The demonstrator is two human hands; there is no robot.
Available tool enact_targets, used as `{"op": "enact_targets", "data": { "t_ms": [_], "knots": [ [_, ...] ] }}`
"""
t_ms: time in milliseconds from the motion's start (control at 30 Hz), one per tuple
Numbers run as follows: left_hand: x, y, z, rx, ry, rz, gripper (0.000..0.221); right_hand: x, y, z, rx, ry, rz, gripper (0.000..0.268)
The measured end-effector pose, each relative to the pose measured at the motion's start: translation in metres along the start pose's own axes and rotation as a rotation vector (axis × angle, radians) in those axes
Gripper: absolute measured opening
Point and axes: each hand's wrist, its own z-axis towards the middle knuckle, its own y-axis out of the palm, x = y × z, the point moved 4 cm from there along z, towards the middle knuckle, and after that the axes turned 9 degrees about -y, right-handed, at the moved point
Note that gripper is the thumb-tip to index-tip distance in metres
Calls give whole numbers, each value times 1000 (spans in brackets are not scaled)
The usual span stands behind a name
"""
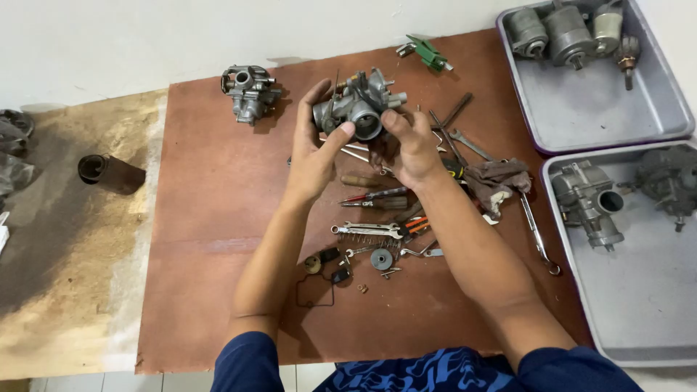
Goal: Dismantling and cleaning internal components of a motorcycle carburetor.
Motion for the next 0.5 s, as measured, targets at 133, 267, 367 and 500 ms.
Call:
{"op": "enact_targets", "data": {
  "t_ms": [133, 267, 367, 500],
  "knots": [
    [8, 4, -3, 9, 5, 48, 66, -3, 0, 1, -41, 13, 17, 31],
    [9, 0, -4, 14, -9, 119, 53, -7, 4, 3, -96, 13, 68, 33],
    [15, 2, -4, 22, -16, 139, 56, -4, 2, 2, -105, 44, 124, 34],
    [27, 9, -7, 14, -27, 206, 57, 5, -8, 3, -105, 147, 194, 42]
  ]
}}
